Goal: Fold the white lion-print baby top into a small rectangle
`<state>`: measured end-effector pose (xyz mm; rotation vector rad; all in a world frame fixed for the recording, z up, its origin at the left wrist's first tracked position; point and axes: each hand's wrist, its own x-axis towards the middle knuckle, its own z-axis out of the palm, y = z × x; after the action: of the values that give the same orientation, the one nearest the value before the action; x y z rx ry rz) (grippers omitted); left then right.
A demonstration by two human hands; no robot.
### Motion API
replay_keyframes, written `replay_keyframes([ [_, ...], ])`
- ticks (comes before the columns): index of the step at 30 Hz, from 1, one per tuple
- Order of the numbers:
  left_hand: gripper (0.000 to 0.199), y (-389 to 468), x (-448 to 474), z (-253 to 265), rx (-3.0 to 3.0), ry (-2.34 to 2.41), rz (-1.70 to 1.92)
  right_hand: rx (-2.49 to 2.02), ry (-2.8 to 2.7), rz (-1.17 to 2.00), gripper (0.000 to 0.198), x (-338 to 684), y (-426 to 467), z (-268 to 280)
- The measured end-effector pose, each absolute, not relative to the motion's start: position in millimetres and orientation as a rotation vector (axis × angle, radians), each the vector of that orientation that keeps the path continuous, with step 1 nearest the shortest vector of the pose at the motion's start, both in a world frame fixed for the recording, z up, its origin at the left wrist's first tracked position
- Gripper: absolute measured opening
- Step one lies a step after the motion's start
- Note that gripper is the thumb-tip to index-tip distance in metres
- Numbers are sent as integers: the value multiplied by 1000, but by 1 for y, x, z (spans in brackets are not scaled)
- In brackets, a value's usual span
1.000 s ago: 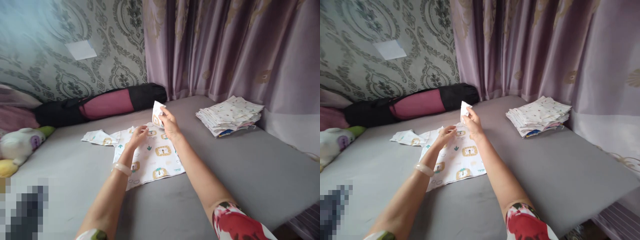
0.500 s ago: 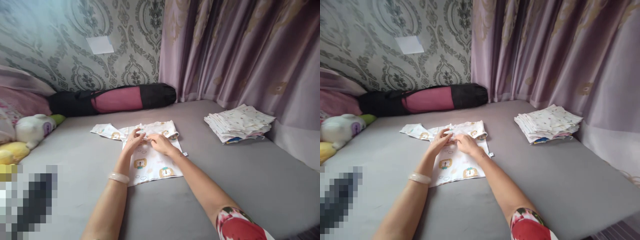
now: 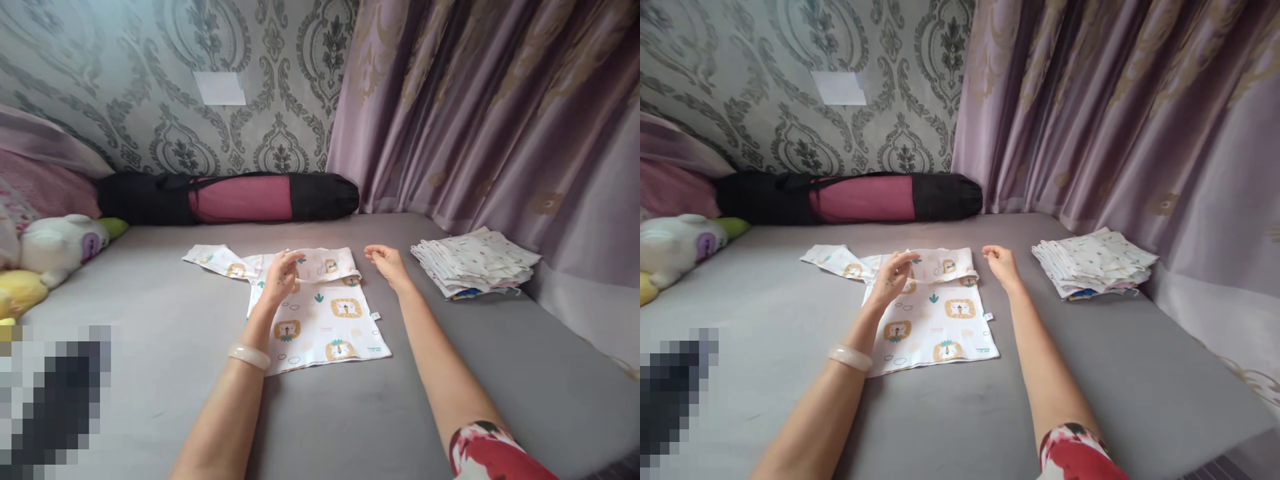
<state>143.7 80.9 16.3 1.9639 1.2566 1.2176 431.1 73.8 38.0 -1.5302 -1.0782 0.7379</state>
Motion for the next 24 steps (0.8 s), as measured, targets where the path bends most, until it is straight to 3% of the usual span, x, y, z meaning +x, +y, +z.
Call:
replay_keyframes([
  [14,35,98,127,-8,1788,1621,1286,-1941,-1954,306,52,363,87,27],
  [24,49,102,121,-24,2076,1723,1065,-2057,-2148,381,71,307,84,13],
])
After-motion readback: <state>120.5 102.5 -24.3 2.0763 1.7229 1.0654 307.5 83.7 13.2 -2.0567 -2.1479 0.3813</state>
